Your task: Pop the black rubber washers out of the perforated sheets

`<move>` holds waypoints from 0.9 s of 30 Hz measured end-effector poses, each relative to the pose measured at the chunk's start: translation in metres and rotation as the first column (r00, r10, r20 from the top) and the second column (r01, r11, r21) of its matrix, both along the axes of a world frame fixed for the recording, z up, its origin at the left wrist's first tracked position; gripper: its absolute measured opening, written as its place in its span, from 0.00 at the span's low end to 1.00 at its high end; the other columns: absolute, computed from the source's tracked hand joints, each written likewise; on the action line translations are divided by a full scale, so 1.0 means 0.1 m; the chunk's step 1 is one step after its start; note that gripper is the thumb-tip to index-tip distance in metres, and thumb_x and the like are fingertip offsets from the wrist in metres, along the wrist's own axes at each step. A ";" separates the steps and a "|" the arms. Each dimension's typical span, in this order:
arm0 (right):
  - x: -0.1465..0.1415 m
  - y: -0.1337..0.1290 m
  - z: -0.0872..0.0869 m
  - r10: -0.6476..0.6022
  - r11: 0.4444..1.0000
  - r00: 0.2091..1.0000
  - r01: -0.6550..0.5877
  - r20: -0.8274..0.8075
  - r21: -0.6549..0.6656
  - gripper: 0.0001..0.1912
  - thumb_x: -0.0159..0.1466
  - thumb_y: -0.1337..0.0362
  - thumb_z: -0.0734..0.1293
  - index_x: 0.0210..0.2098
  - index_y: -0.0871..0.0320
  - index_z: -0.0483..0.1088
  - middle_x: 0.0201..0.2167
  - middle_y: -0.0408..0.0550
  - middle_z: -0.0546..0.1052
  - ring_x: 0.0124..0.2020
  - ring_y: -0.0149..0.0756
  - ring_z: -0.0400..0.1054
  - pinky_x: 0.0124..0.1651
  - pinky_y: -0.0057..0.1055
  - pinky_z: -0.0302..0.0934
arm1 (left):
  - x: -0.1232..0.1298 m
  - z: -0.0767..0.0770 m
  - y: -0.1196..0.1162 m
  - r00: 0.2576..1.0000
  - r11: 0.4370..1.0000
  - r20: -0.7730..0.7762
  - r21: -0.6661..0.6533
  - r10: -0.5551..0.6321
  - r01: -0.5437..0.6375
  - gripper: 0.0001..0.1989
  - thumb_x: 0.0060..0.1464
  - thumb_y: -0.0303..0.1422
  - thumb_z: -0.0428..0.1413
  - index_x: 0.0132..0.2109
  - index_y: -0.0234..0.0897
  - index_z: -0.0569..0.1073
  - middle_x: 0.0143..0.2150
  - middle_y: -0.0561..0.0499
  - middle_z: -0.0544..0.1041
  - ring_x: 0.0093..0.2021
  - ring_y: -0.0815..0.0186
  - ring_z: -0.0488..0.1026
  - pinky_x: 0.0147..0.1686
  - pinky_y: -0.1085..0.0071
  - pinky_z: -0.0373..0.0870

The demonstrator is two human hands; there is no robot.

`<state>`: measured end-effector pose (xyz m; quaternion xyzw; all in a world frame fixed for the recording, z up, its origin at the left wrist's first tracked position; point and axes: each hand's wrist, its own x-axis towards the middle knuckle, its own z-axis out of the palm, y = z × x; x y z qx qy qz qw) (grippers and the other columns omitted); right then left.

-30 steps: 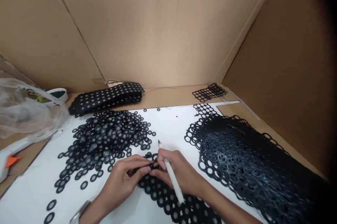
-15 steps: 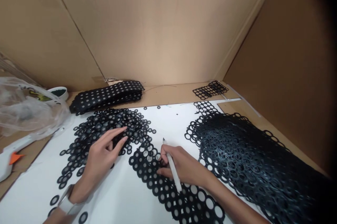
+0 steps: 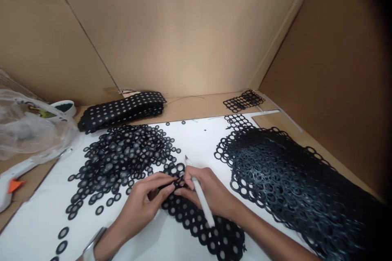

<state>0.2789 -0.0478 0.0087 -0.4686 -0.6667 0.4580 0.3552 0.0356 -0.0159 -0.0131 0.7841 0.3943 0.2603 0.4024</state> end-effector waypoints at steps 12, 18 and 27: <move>0.13 0.03 0.01 0.055 0.985 0.996 -0.044 0.063 -0.169 0.18 0.62 0.66 0.77 0.33 0.54 0.61 0.28 0.35 0.69 0.28 0.30 0.57 0.29 0.25 0.49 | -0.47 0.10 0.60 0.848 0.815 0.087 0.238 0.523 -0.528 0.16 0.69 0.47 0.60 0.52 0.43 0.84 0.53 0.50 0.83 0.35 0.69 0.75 0.35 0.72 0.70; 0.15 0.07 -0.01 0.028 0.986 0.999 -0.022 0.030 -0.168 0.20 0.62 0.67 0.77 0.33 0.54 0.59 0.31 0.35 0.72 0.30 0.30 0.58 0.32 0.26 0.51 | -0.28 0.17 0.35 0.936 0.799 0.090 0.497 0.341 -0.339 0.11 0.70 0.34 0.61 0.56 0.44 0.82 0.54 0.51 0.80 0.24 0.76 0.61 0.30 0.72 0.67; 0.03 -0.01 0.05 -0.017 0.999 0.997 0.013 -0.078 -0.044 0.17 0.65 0.67 0.74 0.32 0.54 0.59 0.28 0.36 0.70 0.28 0.30 0.56 0.31 0.26 0.49 | -0.02 -0.07 -0.01 0.999 0.923 -0.045 0.383 -0.012 0.029 0.15 0.71 0.32 0.61 0.61 0.45 0.79 0.55 0.49 0.83 0.41 0.68 0.82 0.41 0.75 0.78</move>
